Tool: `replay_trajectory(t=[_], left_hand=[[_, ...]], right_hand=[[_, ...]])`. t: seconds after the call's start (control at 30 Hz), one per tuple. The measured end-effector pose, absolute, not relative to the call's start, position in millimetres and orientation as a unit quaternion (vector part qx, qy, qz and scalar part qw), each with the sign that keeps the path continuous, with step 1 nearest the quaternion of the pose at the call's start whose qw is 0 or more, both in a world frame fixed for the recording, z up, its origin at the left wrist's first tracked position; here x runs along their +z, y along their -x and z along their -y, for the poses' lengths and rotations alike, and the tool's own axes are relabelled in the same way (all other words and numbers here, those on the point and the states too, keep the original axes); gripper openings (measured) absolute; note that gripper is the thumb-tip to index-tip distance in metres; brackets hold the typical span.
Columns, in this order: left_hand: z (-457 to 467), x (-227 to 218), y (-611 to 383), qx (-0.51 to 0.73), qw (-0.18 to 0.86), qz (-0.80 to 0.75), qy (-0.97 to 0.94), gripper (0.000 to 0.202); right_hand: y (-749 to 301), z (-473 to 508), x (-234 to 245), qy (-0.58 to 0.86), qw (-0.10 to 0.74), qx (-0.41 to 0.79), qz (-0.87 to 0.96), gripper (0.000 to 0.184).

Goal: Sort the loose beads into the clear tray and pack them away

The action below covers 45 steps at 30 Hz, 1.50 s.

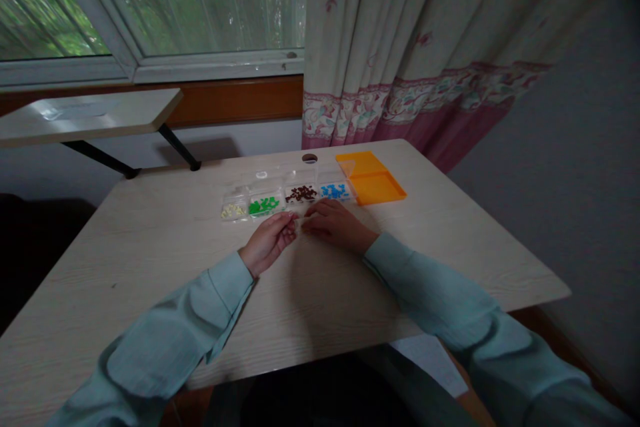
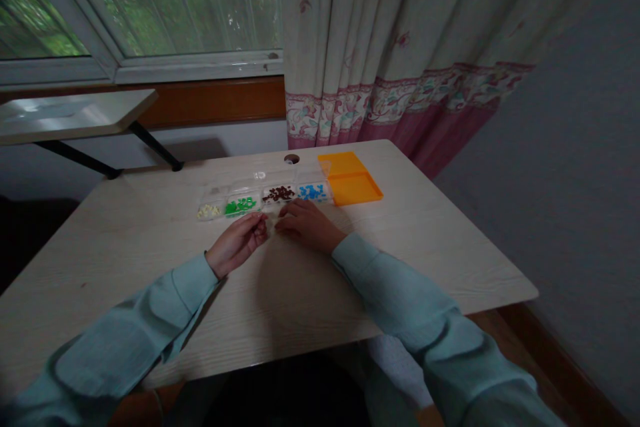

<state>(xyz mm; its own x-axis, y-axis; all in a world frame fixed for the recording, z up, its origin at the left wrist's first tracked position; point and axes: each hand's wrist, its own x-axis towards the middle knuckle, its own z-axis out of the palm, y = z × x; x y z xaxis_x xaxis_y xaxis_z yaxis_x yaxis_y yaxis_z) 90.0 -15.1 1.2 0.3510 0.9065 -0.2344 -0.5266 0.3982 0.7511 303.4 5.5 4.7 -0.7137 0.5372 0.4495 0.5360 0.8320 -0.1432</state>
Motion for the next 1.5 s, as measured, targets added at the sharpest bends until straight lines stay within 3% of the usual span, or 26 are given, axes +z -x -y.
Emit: replay_trajectory(t=[0.37,0.8,1.07,1.5], left_hand=[[15,1,-90,0.463,0.771,-0.327,-0.292,0.02],[16,2,-90,0.439,0.768,-0.339,-0.32,0.031],[16,0,-89,0.424,0.766,-0.343,-0.341,0.032],[16,1,-90,0.444,0.764,-0.348,-0.315,0.031]], right_hand=[[-301,-8,2,0.281,0.273,0.026,0.92,0.01],[-289,1,4,0.367,0.48,0.104,0.79,0.016],[-281,7,6,0.325,0.479,0.032,0.815,0.013],[-283,11,11,0.323,0.428,0.041,0.843,0.02]])
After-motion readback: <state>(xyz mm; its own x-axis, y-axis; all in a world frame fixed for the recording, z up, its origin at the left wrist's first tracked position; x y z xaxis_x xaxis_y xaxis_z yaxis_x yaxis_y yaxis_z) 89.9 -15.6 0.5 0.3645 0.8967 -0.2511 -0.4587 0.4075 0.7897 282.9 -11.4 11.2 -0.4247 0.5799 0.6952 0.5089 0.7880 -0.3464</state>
